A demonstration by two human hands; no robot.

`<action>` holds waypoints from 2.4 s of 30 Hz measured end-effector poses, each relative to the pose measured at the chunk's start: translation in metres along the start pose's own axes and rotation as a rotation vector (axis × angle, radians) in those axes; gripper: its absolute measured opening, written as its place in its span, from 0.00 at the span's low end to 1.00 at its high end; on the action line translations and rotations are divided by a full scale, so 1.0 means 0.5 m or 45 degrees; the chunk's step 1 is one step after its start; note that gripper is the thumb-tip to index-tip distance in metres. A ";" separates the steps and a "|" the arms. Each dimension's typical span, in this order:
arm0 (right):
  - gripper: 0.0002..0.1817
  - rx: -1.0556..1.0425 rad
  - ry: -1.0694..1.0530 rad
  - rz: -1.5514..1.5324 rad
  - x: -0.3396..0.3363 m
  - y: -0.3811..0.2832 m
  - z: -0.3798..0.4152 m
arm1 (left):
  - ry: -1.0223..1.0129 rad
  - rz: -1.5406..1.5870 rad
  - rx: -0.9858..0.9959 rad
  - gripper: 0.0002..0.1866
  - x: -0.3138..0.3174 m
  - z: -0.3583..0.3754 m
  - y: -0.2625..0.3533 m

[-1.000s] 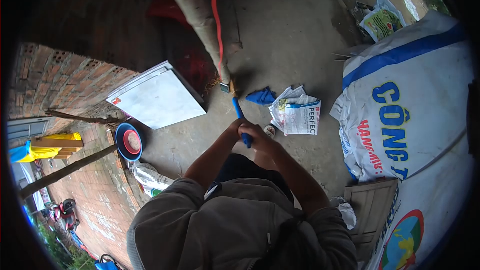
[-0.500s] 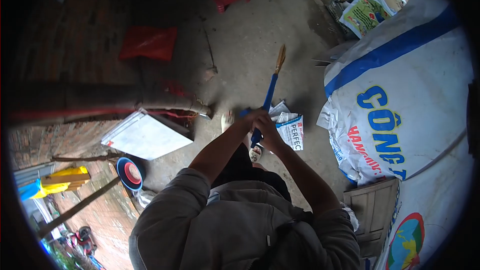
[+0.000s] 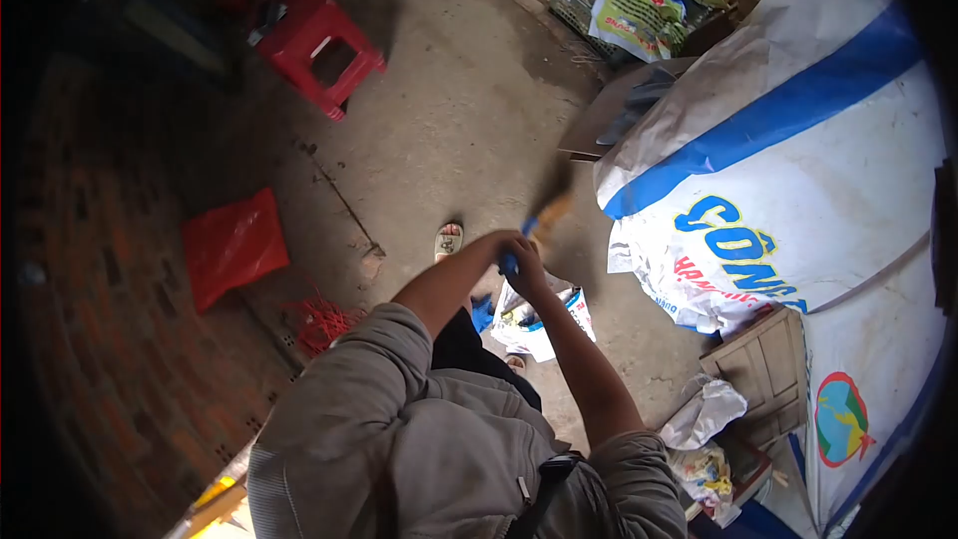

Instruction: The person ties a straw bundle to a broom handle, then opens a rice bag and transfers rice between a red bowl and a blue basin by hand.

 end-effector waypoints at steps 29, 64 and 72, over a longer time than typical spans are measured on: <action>0.12 0.016 0.190 -0.118 -0.181 0.062 -0.566 | 0.057 -0.353 -0.690 0.08 -0.285 -0.114 0.514; 0.18 -0.457 -0.741 0.396 -0.355 0.115 -1.383 | 0.475 0.876 0.884 0.14 -0.464 -0.159 1.013; 0.19 -0.532 -1.120 -0.247 -0.328 0.122 -1.488 | 0.856 0.796 0.717 0.16 -0.525 -0.086 1.149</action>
Point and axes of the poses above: each hand's wrist, its own z-axis away from the middle knuckle, its own x-axis out of the palm, y = z × x, the point moved 1 cm from there along -z, towards the middle knuckle, and after that the axes turned 9 degrees about -y, right-handed, at the moved point
